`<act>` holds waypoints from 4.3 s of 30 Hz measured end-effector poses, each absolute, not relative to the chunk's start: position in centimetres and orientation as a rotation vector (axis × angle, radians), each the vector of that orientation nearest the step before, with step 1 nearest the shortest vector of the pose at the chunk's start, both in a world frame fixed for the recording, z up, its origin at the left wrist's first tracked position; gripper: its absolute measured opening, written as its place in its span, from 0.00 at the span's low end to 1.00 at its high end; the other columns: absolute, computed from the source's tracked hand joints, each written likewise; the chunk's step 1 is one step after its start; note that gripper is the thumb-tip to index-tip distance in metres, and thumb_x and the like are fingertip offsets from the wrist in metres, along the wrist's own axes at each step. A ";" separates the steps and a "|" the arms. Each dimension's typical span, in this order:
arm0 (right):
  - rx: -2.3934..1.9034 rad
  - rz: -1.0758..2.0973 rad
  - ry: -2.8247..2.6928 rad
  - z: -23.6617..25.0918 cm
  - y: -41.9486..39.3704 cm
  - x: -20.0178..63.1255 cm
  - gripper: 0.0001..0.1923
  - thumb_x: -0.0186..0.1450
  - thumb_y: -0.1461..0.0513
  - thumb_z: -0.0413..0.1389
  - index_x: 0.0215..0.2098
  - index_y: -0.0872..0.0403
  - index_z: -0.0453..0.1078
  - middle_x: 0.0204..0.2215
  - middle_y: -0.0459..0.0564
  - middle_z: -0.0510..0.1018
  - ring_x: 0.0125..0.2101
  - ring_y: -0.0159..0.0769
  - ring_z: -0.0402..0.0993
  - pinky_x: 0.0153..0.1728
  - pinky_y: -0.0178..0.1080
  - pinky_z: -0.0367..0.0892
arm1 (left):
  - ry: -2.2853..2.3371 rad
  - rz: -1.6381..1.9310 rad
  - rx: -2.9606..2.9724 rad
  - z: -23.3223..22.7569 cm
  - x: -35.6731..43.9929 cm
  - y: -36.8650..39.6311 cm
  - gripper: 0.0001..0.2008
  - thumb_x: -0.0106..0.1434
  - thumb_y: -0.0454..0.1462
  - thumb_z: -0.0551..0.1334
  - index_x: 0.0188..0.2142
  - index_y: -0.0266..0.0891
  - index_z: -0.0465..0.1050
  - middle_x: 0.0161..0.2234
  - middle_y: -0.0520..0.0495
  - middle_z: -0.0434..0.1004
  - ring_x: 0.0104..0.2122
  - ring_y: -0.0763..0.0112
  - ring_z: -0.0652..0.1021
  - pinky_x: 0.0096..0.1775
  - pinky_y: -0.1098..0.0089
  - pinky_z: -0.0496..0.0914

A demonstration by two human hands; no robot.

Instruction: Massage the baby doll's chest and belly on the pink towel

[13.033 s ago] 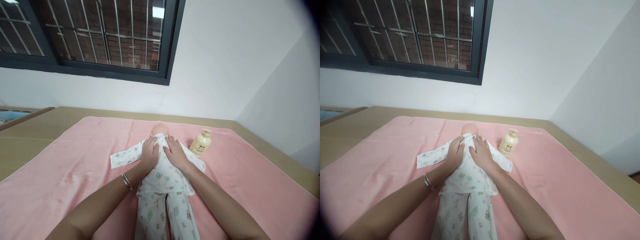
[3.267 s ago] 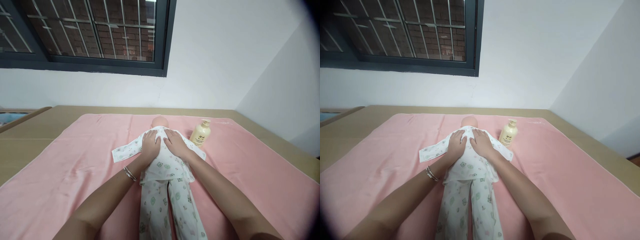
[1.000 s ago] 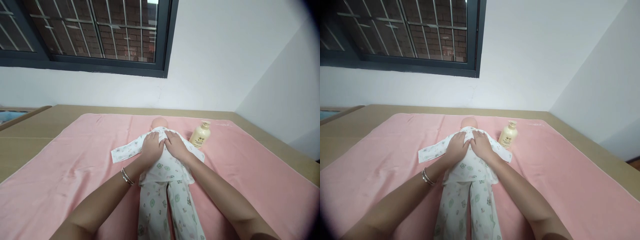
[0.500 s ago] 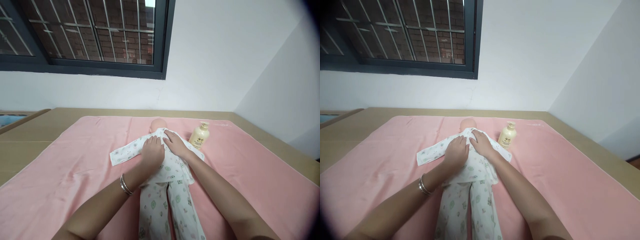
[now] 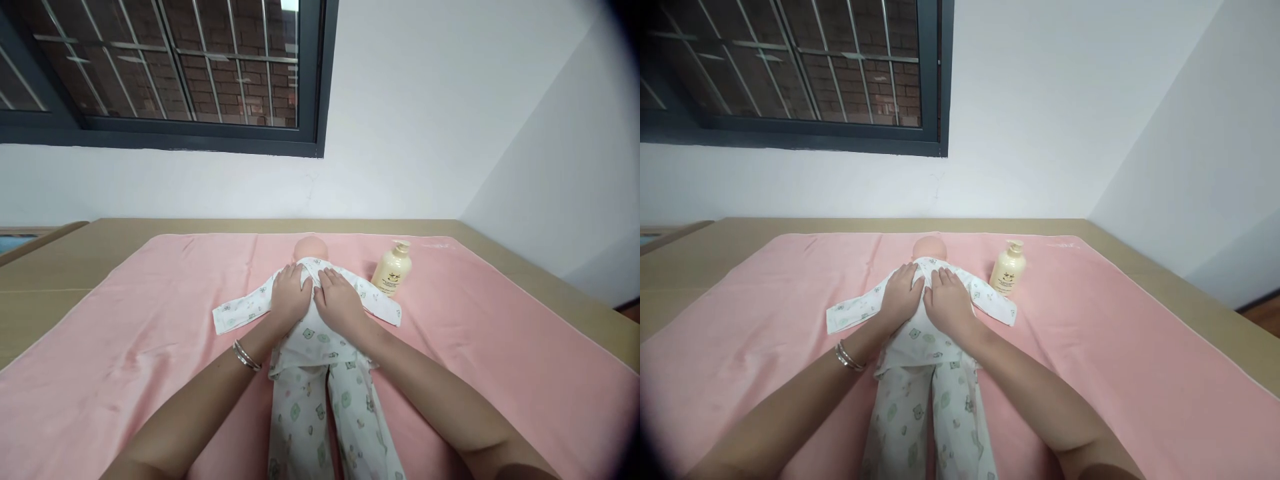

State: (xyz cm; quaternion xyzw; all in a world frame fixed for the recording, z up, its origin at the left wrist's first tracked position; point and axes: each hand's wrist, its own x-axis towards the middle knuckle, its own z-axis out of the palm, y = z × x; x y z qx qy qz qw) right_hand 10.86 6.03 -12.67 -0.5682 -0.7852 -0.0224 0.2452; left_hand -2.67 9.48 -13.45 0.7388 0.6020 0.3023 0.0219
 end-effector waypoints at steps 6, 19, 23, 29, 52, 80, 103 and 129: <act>-1.517 0.028 -2.114 -13.0 6.3 11.2 0.27 0.70 0.59 0.41 0.63 0.65 0.55 0.63 0.63 0.58 0.64 0.48 0.49 0.63 0.49 0.46 | 1.826 1.060 2.269 -14.4 -2.5 9.3 0.21 0.66 0.40 0.49 0.55 0.35 0.65 0.58 0.37 0.68 0.60 0.54 0.65 0.61 0.52 0.56; -1.496 0.122 -2.079 -13.1 6.2 11.3 0.31 0.72 0.51 0.37 0.64 0.62 0.56 0.64 0.62 0.58 0.65 0.48 0.47 0.63 0.51 0.45 | 1.791 1.063 2.383 -14.0 -2.6 8.7 0.20 0.67 0.39 0.49 0.55 0.33 0.66 0.56 0.35 0.69 0.59 0.52 0.65 0.60 0.50 0.57; -1.486 0.148 -2.072 -13.0 6.3 11.3 0.30 0.72 0.51 0.36 0.63 0.62 0.57 0.64 0.61 0.58 0.65 0.48 0.48 0.63 0.50 0.45 | 1.788 1.074 2.373 -13.8 -2.6 8.6 0.21 0.66 0.39 0.50 0.54 0.31 0.66 0.55 0.34 0.70 0.58 0.52 0.67 0.59 0.52 0.59; -1.441 0.187 -2.058 -13.1 6.9 11.8 0.30 0.71 0.48 0.39 0.63 0.58 0.57 0.63 0.59 0.59 0.64 0.46 0.50 0.62 0.51 0.47 | 1.674 1.159 2.400 -14.3 -2.9 8.9 0.20 0.66 0.38 0.50 0.54 0.33 0.67 0.56 0.37 0.70 0.58 0.53 0.66 0.59 0.51 0.59; -1.305 0.171 -2.174 -10.6 4.8 12.1 0.31 0.69 0.48 0.45 0.65 0.53 0.53 0.65 0.56 0.55 0.66 0.46 0.45 0.63 0.56 0.43 | 1.420 1.441 2.064 -14.7 -3.5 9.1 0.16 0.68 0.41 0.50 0.49 0.40 0.70 0.51 0.43 0.74 0.53 0.62 0.72 0.57 0.56 0.64; -1.230 -0.040 -2.369 -11.1 4.3 11.2 0.29 0.67 0.56 0.48 0.64 0.56 0.55 0.67 0.57 0.48 0.67 0.49 0.33 0.64 0.58 0.37 | 1.238 1.710 1.174 -14.4 -4.0 10.9 0.19 0.65 0.44 0.48 0.38 0.36 0.73 0.41 0.42 0.79 0.45 0.63 0.77 0.53 0.59 0.67; -1.881 -0.119 -1.915 -1.9 6.8 25.1 0.27 0.66 0.70 0.39 0.64 0.66 0.52 0.63 0.65 0.57 0.64 0.46 0.52 0.61 0.47 0.53 | 0.542 0.965 0.658 -3.7 10.0 9.6 0.41 0.63 0.59 0.45 0.68 0.41 0.37 0.68 0.37 0.44 0.66 0.63 0.53 0.62 0.62 0.53; -2.108 -0.589 -1.873 -5.1 8.1 21.1 0.22 0.68 0.64 0.42 0.54 0.72 0.63 0.56 0.74 0.66 0.59 0.53 0.61 0.57 0.51 0.53 | 0.347 0.802 0.393 -5.0 10.4 7.9 0.33 0.66 0.53 0.45 0.60 0.31 0.58 0.57 0.32 0.67 0.52 0.55 0.74 0.47 0.60 0.72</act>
